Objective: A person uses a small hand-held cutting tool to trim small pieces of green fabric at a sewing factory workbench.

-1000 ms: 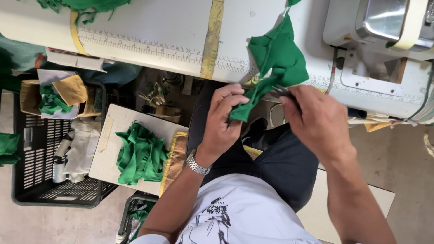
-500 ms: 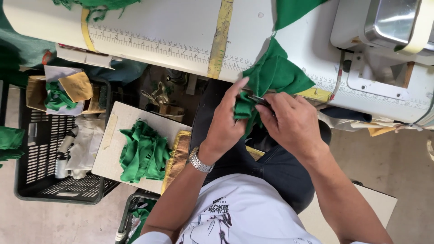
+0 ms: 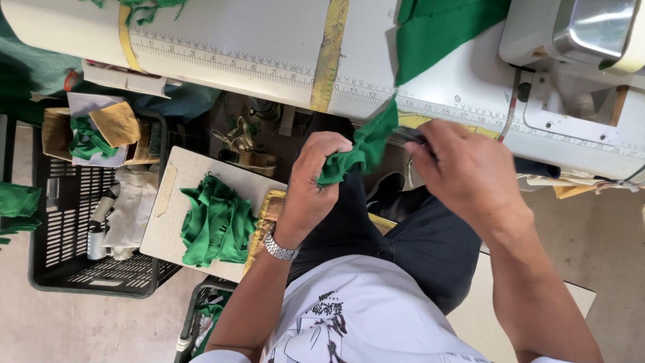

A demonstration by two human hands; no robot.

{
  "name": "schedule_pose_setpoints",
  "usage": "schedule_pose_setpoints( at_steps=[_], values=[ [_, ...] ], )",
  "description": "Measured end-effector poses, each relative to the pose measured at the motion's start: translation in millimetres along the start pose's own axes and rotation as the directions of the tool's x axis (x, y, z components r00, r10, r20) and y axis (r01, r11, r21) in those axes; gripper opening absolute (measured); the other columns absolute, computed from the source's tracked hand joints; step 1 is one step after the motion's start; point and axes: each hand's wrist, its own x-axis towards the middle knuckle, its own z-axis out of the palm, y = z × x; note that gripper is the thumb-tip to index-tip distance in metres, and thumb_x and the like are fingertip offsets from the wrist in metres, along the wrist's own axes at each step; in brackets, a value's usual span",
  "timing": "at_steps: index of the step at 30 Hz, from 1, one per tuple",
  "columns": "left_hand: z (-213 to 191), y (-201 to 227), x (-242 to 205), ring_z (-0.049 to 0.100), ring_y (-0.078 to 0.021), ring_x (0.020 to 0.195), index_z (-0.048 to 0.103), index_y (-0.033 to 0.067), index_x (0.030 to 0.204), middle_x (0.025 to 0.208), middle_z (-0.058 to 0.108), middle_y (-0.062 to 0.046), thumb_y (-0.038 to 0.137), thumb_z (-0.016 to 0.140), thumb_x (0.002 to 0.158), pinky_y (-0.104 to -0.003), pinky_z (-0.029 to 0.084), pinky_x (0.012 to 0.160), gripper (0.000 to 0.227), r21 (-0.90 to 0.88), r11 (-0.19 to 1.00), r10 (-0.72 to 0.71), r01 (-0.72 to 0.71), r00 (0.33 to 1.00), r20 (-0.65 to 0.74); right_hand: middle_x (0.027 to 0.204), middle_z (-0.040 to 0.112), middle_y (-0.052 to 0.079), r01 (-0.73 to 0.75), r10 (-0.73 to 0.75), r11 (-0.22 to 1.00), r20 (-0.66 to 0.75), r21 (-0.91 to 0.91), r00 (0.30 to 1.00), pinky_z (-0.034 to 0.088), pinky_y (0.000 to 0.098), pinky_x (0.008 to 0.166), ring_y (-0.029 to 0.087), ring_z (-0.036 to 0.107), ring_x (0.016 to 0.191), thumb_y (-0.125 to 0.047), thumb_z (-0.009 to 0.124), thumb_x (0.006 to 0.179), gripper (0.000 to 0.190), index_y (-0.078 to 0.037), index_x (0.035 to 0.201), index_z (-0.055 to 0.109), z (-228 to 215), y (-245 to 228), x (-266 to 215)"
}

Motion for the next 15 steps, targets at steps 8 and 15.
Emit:
schedule_pose_setpoints(
  at_steps=[8,15],
  values=[
    [-0.4,1.8,-3.2,0.063,-0.0294,0.111,0.066,0.0066,0.123,0.119,0.063,-0.011,-0.016,0.058,0.096,-0.048,0.054,0.1,0.036,-0.141,0.989,-0.043,0.037,0.998,-0.042,0.085,0.065,0.009,0.085,-0.071,0.983,-0.087,0.164,0.994,0.057,0.0565,0.06,0.043,0.068,0.067,-0.031,0.064,0.099,0.02,-0.016,0.113,0.063,53.3,-31.2,-1.3],
    [0.1,3.6,-6.8,0.062,-0.0313,0.115,0.052,0.0082,0.14,0.121,0.062,-0.017,-0.018,0.057,0.093,-0.051,0.054,0.097,0.054,-0.169,0.961,-0.213,0.221,0.975,0.064,0.079,0.06,0.007,0.162,-0.086,0.941,-0.252,0.297,0.964,0.055,0.0478,0.055,0.038,0.065,0.068,-0.027,0.067,0.104,0.016,-0.013,0.11,0.063,67.1,-27.2,-3.7]
  ],
)
